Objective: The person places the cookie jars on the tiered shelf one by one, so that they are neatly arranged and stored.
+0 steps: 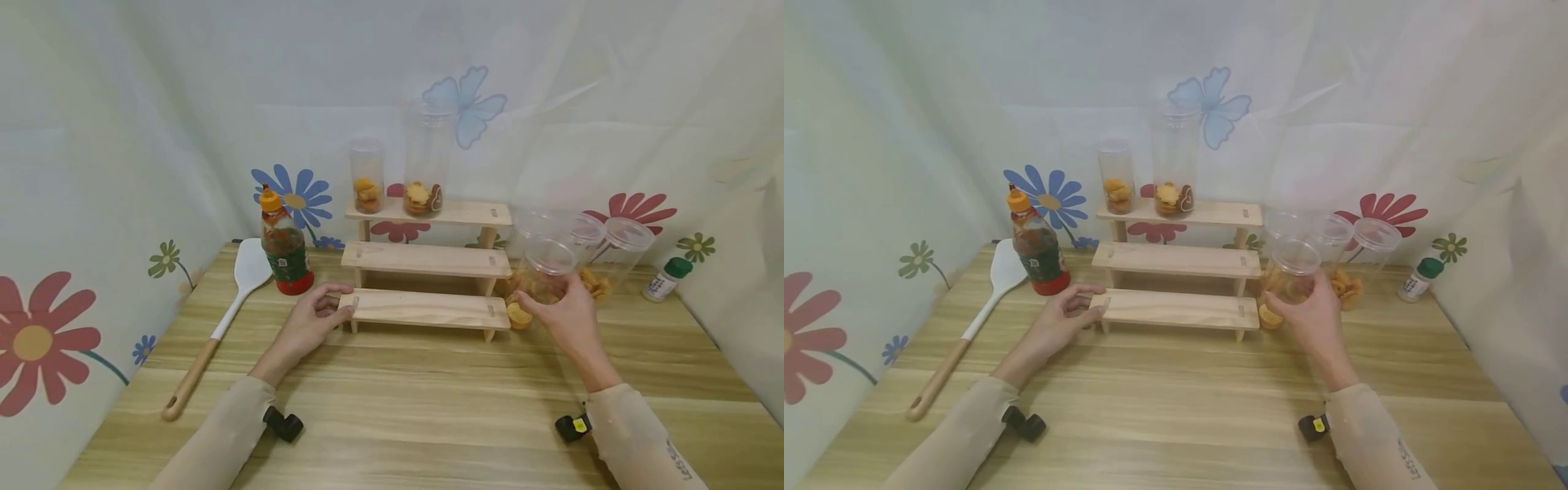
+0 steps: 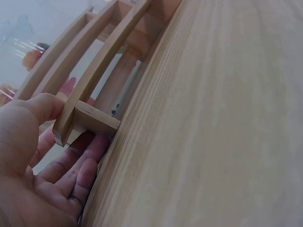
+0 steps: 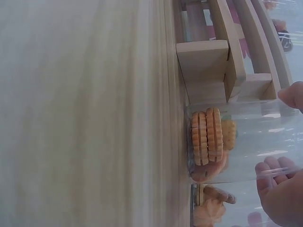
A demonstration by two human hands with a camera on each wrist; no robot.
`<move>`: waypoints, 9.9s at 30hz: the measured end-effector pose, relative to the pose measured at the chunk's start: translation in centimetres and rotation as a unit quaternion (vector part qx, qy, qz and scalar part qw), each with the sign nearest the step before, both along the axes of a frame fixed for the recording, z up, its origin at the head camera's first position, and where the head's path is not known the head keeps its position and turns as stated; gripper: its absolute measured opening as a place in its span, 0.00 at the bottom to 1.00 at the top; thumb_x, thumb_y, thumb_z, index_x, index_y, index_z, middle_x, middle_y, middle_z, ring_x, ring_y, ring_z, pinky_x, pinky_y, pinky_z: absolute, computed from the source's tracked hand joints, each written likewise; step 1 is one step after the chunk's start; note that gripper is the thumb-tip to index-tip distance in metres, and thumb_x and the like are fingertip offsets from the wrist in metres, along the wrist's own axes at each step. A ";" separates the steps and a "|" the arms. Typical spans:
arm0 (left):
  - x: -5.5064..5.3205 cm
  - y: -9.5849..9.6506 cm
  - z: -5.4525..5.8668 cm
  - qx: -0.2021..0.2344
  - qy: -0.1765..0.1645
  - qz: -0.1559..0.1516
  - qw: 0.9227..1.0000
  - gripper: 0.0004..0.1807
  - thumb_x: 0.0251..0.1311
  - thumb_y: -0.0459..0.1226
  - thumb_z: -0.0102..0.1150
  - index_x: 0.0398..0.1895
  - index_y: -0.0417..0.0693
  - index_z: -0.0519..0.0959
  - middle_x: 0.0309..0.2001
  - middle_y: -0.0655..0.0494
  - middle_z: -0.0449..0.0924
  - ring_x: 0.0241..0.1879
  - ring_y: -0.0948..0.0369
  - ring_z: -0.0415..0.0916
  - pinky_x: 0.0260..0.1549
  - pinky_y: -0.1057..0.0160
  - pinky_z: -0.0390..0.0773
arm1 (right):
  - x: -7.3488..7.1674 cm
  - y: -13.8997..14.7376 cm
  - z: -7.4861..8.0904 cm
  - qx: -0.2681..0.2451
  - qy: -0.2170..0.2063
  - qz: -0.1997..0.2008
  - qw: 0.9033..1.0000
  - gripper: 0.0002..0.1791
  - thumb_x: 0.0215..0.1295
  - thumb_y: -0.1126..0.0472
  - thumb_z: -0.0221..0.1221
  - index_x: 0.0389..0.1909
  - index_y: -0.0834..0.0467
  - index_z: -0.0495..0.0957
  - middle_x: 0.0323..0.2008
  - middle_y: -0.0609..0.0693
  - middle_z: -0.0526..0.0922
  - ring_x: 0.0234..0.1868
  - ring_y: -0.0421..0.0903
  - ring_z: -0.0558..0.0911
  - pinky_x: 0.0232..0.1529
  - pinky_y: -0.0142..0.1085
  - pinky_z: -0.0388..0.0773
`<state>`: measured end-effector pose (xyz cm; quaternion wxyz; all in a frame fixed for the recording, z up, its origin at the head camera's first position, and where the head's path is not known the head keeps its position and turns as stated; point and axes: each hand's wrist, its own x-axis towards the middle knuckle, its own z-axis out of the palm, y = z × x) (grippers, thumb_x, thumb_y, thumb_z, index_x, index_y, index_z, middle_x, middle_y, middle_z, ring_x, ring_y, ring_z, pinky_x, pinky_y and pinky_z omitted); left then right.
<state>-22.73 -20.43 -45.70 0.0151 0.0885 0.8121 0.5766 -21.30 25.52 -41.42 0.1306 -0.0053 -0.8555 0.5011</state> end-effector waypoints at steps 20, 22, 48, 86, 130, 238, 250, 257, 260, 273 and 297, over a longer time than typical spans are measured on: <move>-0.2 0.2 0.1 -0.001 0.006 0.001 1.000 0.21 0.77 0.41 0.72 0.69 0.51 0.82 0.50 0.43 0.90 0.46 0.52 0.86 0.41 0.64 0.80 | -0.3 0.4 -0.1 0.017 -0.022 0.001 1.000 0.50 0.67 0.48 0.80 0.78 0.67 0.66 0.75 0.68 0.76 0.77 0.69 0.74 0.74 0.64 0.72; -0.1 0.0 0.0 -0.003 0.005 0.001 1.000 0.21 0.77 0.41 0.72 0.69 0.51 0.83 0.50 0.43 0.90 0.45 0.52 0.86 0.41 0.65 0.80 | -0.3 0.3 -0.1 0.016 -0.026 0.001 1.000 0.49 0.67 0.48 0.80 0.78 0.68 0.66 0.75 0.68 0.76 0.77 0.69 0.74 0.74 0.63 0.72; 0.1 -0.1 0.0 -0.002 0.005 0.001 1.000 0.22 0.77 0.41 0.72 0.69 0.51 0.82 0.51 0.44 0.90 0.46 0.54 0.86 0.43 0.64 0.81 | 2.6 1.1 7.3 -0.027 0.073 -0.035 0.996 0.30 0.67 0.54 0.81 0.65 0.55 0.80 0.54 0.40 0.85 0.57 0.37 0.82 0.55 0.21 0.75; 0.0 -0.1 -0.2 -0.001 0.001 -0.004 1.000 0.22 0.77 0.41 0.72 0.70 0.50 0.82 0.50 0.43 0.91 0.45 0.52 0.88 0.42 0.65 0.80 | -9.9 -7.5 17.0 -0.062 0.031 0.082 0.994 0.49 0.66 0.46 0.80 0.80 0.57 0.66 0.73 0.56 0.78 0.73 0.52 0.76 0.77 0.45 0.72; -0.4 -0.3 -0.3 0.005 0.007 -0.008 1.000 0.22 0.77 0.41 0.72 0.69 0.50 0.82 0.50 0.42 0.90 0.45 0.52 0.87 0.42 0.65 0.81 | -9.5 -6.3 15.8 -0.042 0.038 0.057 0.997 0.60 0.65 0.41 0.80 0.88 0.54 0.56 0.80 0.55 0.72 0.79 0.54 0.73 0.81 0.44 0.68; 0.1 -0.1 -0.1 0.001 0.007 0.002 1.000 0.21 0.77 0.42 0.72 0.68 0.52 0.83 0.48 0.45 0.91 0.46 0.54 0.85 0.45 0.65 0.81 | -3.8 10.9 0.3 -0.079 -0.034 -0.148 0.985 0.31 0.71 0.51 0.77 0.69 0.47 0.75 0.55 0.32 0.77 0.61 0.38 0.76 0.51 0.15 0.73; 0.1 -0.1 0.0 -0.004 0.005 0.001 1.000 0.21 0.77 0.41 0.72 0.69 0.51 0.83 0.50 0.45 0.90 0.48 0.54 0.85 0.46 0.65 0.82 | -1.0 10.2 6.5 -0.044 0.031 -0.193 0.980 0.30 0.68 0.50 0.79 0.69 0.44 0.81 0.50 0.27 0.79 0.51 0.28 0.77 0.64 0.22 0.73; -0.1 -0.2 -0.2 -0.005 0.009 0.001 1.000 0.21 0.77 0.43 0.72 0.68 0.52 0.83 0.50 0.45 0.90 0.49 0.53 0.84 0.47 0.65 0.81 | 1.2 8.7 10.1 -0.094 0.095 -0.146 0.980 0.28 0.69 0.59 0.78 0.67 0.47 0.82 0.49 0.34 0.86 0.49 0.32 0.83 0.54 0.17 0.74; -0.1 -0.2 -0.3 -0.006 0.009 0.002 1.000 0.21 0.77 0.43 0.72 0.68 0.53 0.83 0.50 0.45 0.90 0.49 0.53 0.84 0.47 0.65 0.81 | 1.8 8.1 11.0 -0.156 0.124 -0.088 0.976 0.32 0.66 0.66 0.79 0.70 0.52 0.82 0.51 0.38 0.89 0.50 0.35 0.86 0.50 0.17 0.78; 0.0 -0.2 -0.2 -0.004 0.009 0.003 1.000 0.21 0.76 0.43 0.73 0.68 0.53 0.83 0.49 0.46 0.91 0.49 0.54 0.85 0.47 0.65 0.81 | 2.5 4.2 12.2 -0.054 0.143 -0.009 0.988 0.32 0.69 0.68 0.76 0.73 0.53 0.81 0.56 0.39 0.89 0.56 0.38 0.85 0.52 0.20 0.77; 0.0 -0.2 -0.2 0.001 0.007 0.003 1.000 0.21 0.76 0.43 0.73 0.68 0.53 0.83 0.50 0.45 0.90 0.47 0.53 0.85 0.45 0.64 0.82 | -2.2 -11.0 10.0 -0.065 0.128 0.180 0.973 0.34 0.68 0.58 0.80 0.69 0.63 0.76 0.66 0.59 0.84 0.67 0.52 0.83 0.74 0.47 0.76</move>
